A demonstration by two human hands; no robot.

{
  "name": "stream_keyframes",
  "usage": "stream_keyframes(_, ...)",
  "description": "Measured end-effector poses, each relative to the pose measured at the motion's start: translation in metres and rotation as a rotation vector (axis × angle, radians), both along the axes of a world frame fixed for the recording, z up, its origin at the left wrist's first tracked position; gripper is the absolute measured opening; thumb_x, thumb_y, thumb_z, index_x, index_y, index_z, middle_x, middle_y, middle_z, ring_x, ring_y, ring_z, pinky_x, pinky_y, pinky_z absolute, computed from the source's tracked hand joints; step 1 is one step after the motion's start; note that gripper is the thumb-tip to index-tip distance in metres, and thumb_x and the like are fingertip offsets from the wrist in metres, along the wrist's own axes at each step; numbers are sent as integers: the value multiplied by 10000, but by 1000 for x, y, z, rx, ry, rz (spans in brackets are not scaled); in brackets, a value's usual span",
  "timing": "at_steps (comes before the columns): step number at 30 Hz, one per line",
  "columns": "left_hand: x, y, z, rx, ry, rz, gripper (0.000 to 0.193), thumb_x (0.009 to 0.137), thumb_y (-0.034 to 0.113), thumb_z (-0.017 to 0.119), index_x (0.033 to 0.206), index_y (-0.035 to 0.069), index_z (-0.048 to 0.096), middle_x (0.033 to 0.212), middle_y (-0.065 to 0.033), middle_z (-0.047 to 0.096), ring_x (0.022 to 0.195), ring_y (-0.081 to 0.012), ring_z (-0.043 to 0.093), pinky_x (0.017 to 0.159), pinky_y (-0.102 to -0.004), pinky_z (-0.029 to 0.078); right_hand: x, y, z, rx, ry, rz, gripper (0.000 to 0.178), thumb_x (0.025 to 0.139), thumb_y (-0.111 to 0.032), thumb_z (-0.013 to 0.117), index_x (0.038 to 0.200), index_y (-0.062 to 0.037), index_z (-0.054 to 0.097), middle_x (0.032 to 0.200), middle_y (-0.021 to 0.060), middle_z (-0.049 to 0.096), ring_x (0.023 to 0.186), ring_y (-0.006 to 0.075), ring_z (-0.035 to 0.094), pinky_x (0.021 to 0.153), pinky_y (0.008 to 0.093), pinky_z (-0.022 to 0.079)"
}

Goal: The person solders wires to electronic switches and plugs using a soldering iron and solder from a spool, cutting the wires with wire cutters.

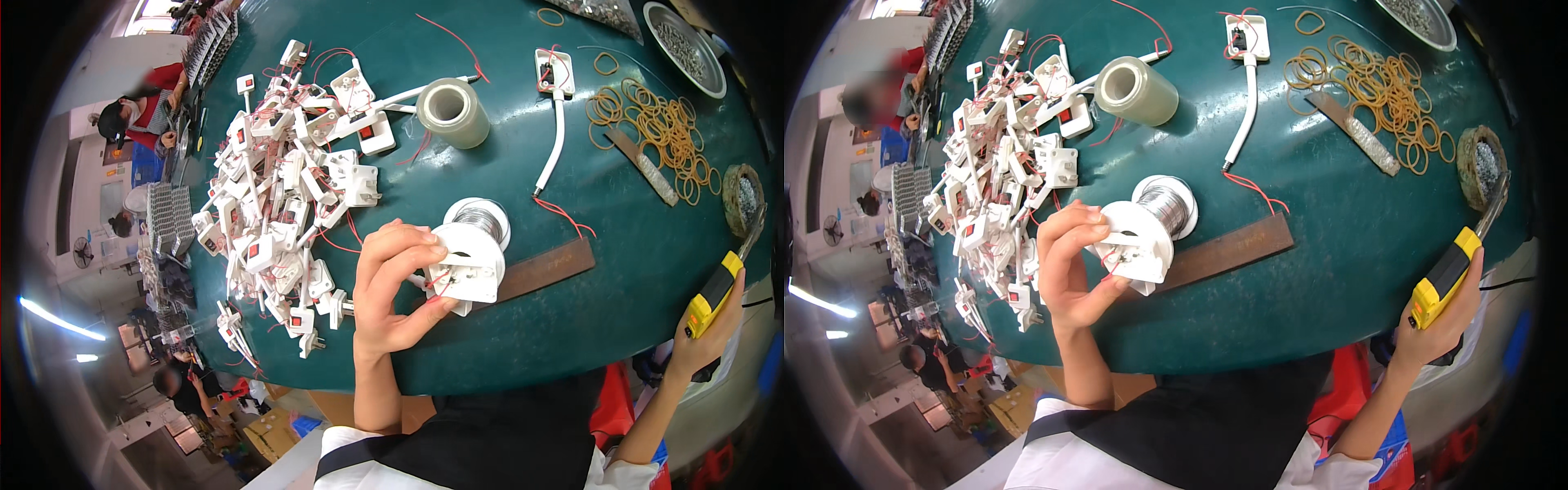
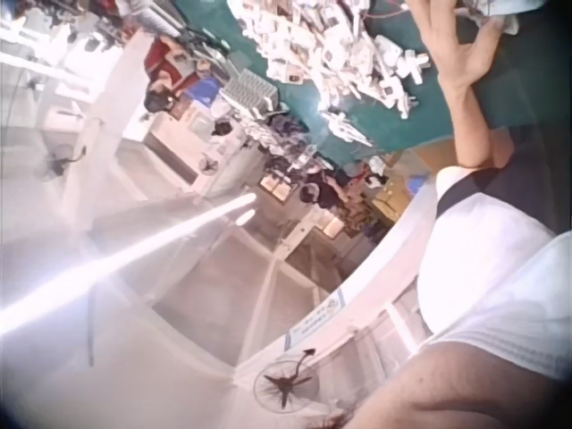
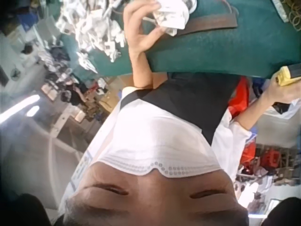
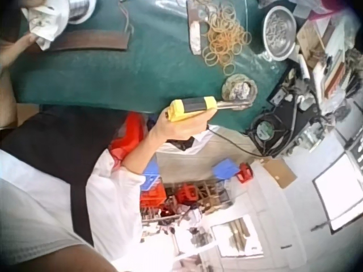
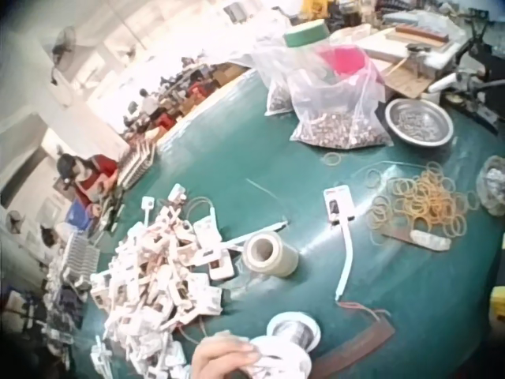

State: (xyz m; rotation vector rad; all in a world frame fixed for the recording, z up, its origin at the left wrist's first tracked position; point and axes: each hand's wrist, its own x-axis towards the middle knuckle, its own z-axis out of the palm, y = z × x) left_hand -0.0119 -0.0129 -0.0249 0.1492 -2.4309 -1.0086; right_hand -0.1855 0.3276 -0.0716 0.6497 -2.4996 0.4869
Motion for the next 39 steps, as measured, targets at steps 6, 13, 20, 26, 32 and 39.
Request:
stream_keyframes(6, 3, -2, -3, 7, 4, -18, 476, 623, 153, 796, 1055, 41, 631, 1097, -112, 588, 1038, -269, 567, 1000, -463, 363, -1, 4, -3, -24, -34, 0, 743, 650, 60, 620, 1368, -18, 447, 1321, 125, 538, 1060, 304, 562, 926, 323, 431)
stream_keyframes(13, 3, -2, -4, -5, 16, -21, 475, 636, 173, 797, 1061, 44, 629, 1103, -115, 588, 1045, -268, 567, 1024, -469, 348, -2, 5, -4, -12, -15, 25, 739, 652, 67, 613, 1366, 5, 437, 1333, 127, 527, 1065, 302, 558, 926, 327, 427)
stream_keyframes(20, -6, 3, -5, 89, -75, 114, 534, 666, 124, 761, 1159, -2, 599, 1160, -155, 556, 1079, -283, 547, 1008, -402, 369, -1, 8, -1, -18, -59, -11, 755, 627, 93, 612, 1357, 1, 447, 1330, 127, 528, 1073, 307, 549, 931, 328, 421)
stream_keyframes(26, -7, 9, -3, 156, 85, 207, 482, 673, 141, 729, 1107, -9, 582, 1224, -167, 513, 1163, -295, 486, 1011, -414, 358, 17, -6, 28, -311, -151, -93, 494, 874, 20, 554, 1354, 26, 436, 1201, 169, 563, 941, 214, 574, 886, 322, 445)
stream_keyframes(32, -2, 21, 1, -125, 39, 288, 181, 675, 52, 701, 835, 44, 617, 1126, -133, 534, 1113, -306, 536, 1003, -476, 367, 37, -18, 77, -1144, -750, 299, 783, 782, -208, 625, 1405, 88, 255, 866, 122, 534, 722, 179, 537, 685, 274, 492)
stream_keyframes(39, -10, 23, 5, -113, 41, 322, 131, 701, 7, 688, 809, 47, 625, 1049, -111, 630, 1018, -283, 615, 1010, -496, 364, 48, -64, 87, -1517, -1602, 333, 923, 704, -170, 733, 1441, 39, 220, 801, 181, 609, 676, 246, 642, 479, 310, 568)
